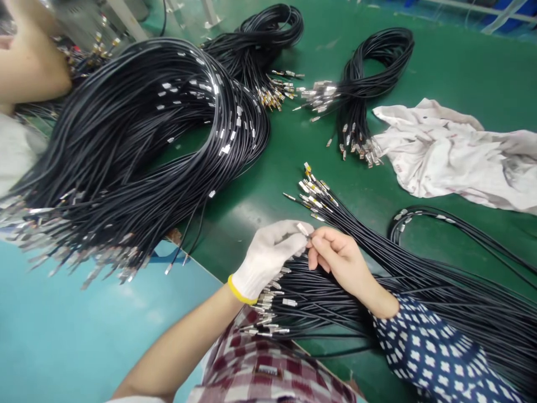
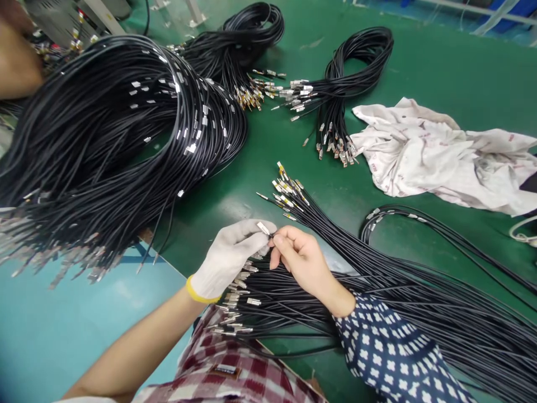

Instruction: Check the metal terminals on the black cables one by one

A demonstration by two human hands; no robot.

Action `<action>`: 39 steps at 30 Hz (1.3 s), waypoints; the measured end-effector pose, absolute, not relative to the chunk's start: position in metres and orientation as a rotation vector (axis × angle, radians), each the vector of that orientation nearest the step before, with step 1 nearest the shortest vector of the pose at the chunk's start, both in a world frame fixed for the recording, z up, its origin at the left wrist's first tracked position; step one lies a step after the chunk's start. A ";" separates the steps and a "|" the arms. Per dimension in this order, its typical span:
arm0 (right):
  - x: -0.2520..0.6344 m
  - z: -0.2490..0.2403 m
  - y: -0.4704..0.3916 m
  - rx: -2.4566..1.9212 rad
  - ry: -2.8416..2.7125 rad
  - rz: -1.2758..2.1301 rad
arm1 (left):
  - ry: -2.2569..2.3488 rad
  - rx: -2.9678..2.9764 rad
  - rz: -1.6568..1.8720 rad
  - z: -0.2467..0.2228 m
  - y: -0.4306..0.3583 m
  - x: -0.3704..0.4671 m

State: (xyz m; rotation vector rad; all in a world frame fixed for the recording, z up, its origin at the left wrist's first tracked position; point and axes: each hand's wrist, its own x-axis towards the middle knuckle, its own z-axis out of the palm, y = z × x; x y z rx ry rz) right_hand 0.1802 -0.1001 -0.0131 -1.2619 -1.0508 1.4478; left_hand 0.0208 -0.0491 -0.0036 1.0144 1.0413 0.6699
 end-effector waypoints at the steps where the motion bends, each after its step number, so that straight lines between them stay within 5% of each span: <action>1: 0.180 -0.013 -0.100 -1.265 -1.053 1.443 | 1.045 1.019 0.667 -0.004 -0.049 0.021; 18: 0.180 -0.019 -0.104 -1.383 -1.316 1.236 | 1.165 1.021 0.688 -0.001 -0.051 0.028; 23: 0.189 -0.006 -0.105 -1.434 -1.921 0.838 | 1.287 1.688 0.728 -0.004 -0.044 0.013; 30: 0.215 -0.002 -0.093 -2.047 -2.263 -0.119 | 0.829 2.711 0.085 -0.007 -0.060 0.002; 39: 0.217 -0.008 -0.082 -2.026 -2.230 -0.217 | 0.837 2.737 0.186 -0.012 -0.066 -0.004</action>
